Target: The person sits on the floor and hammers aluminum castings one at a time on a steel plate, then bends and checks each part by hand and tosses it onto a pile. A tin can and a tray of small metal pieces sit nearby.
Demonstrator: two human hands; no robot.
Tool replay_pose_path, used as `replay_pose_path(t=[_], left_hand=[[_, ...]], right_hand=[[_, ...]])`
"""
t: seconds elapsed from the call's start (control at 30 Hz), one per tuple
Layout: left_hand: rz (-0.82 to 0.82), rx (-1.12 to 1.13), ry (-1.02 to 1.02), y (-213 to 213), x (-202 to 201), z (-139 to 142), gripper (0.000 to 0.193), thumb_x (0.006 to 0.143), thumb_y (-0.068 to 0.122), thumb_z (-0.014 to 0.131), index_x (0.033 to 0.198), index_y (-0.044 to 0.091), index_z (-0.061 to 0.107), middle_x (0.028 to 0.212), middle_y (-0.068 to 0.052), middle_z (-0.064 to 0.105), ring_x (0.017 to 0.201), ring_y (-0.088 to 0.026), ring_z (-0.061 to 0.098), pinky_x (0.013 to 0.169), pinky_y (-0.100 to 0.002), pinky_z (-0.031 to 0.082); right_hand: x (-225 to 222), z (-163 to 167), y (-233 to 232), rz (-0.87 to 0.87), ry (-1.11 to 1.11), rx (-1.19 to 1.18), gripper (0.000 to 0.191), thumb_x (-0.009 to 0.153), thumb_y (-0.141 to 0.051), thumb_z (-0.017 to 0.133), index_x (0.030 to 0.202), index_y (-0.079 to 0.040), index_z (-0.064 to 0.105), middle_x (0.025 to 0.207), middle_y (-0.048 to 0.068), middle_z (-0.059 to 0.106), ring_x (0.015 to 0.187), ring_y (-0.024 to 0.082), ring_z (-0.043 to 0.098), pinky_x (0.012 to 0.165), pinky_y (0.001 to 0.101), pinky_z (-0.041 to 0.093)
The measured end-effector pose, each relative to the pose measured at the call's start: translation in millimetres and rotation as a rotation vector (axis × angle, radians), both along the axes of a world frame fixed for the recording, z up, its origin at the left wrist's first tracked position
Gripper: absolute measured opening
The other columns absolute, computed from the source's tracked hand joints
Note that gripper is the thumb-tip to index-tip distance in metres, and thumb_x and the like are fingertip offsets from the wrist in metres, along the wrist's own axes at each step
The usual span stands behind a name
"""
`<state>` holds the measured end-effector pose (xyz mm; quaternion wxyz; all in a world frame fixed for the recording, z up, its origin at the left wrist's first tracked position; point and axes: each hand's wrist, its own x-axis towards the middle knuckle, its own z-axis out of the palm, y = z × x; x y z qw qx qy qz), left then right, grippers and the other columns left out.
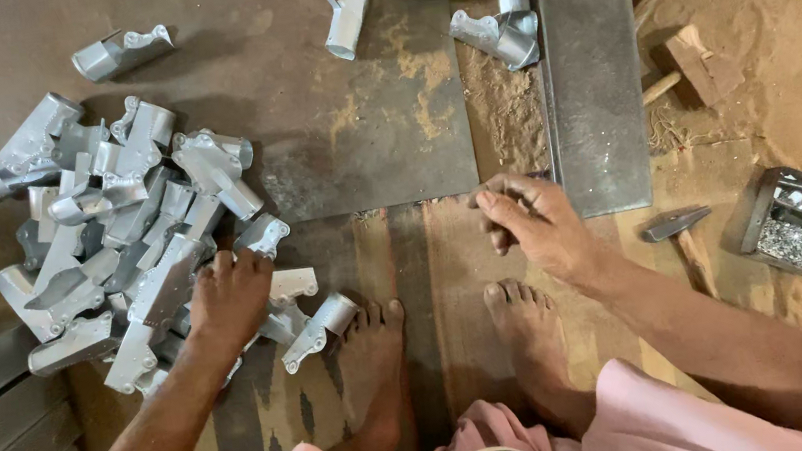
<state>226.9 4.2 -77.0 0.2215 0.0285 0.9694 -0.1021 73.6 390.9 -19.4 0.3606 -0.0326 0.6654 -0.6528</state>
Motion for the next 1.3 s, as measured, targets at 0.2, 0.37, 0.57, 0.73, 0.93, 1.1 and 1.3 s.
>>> replay_pose_path(t=[0.2,0.37,0.57,0.73,0.93,1.1,1.3], left_hand=[[0.811,0.888,-0.090,15.8,-32.9,51.6,0.062,0.080,0.028,0.086,0.126,0.002,0.056,0.107,-0.019,0.071,0.100,-0.036,0.068,0.084,-0.046,0.057],[0.752,1.721,-0.073,124.0,-52.8,53.6,0.057,0.076,0.011,0.085,0.126,0.003,0.059,0.109,-0.004,0.072,0.100,-0.014,0.068,0.088,-0.031,0.058],[0.705,1.978,-0.136,165.3,-46.4,41.0,0.033,0.087,0.000,0.076,0.118,0.000,0.067,0.108,0.000,0.071,0.098,-0.008,0.065,0.089,-0.027,0.056],[0.640,1.879,-0.170,165.3,-39.6,37.4,0.030,0.087,-0.002,0.073,0.116,-0.001,0.067,0.105,-0.002,0.071,0.096,-0.009,0.065,0.086,-0.029,0.057],[0.544,1.633,0.050,163.3,-44.8,44.3,0.053,0.080,-0.003,0.073,0.129,0.002,0.055,0.112,-0.010,0.066,0.099,-0.023,0.066,0.084,-0.037,0.058],[0.068,1.018,0.387,162.2,-46.2,57.1,0.068,0.075,-0.006,0.069,0.141,0.006,0.053,0.122,-0.018,0.058,0.121,-0.042,0.057,0.109,-0.048,0.048],[0.017,1.128,0.358,171.4,-49.8,63.9,0.076,0.067,0.007,0.080,0.138,0.007,0.051,0.121,-0.020,0.057,0.117,-0.043,0.053,0.106,-0.050,0.044]], right_hand=[[8.6,2.9,-4.2,0.190,0.368,0.242,0.022,0.101,-0.022,0.068,0.103,0.000,0.068,0.073,0.005,0.059,0.065,0.009,0.055,0.058,0.0274,0.049],[29.9,16.8,-31.1,0.222,0.689,0.072,0.043,0.092,-0.022,0.078,0.123,0.003,0.063,0.095,0.006,0.067,0.076,0.009,0.063,0.068,0.0268,0.055],[35.7,24.6,-35.7,0.112,0.419,0.156,0.040,0.087,-0.025,0.081,0.115,-0.001,0.065,0.089,0.007,0.070,0.072,0.013,0.065,0.063,0.0291,0.056],[36.6,20.9,-31.9,0.183,0.620,0.190,0.028,0.089,-0.022,0.082,0.101,-0.001,0.069,0.087,0.010,0.069,0.072,0.017,0.069,0.064,0.0314,0.055],[35.5,0.4,-23.2,0.219,0.688,0.103,0.029,0.092,-0.023,0.076,0.105,0.002,0.067,0.092,0.013,0.070,0.079,0.020,0.070,0.069,0.0356,0.055],[33.0,-52.3,-9.8,0.331,0.250,0.269,0.031,0.094,-0.028,0.066,0.109,-0.002,0.073,0.085,0.013,0.078,0.074,0.024,0.066,0.065,0.0371,0.054],[38.4,-77.2,6.4,0.296,0.968,-0.093,0.044,0.095,-0.032,0.075,0.112,0.005,0.059,0.094,0.018,0.062,0.082,0.030,0.061,0.070,0.0362,0.048]])
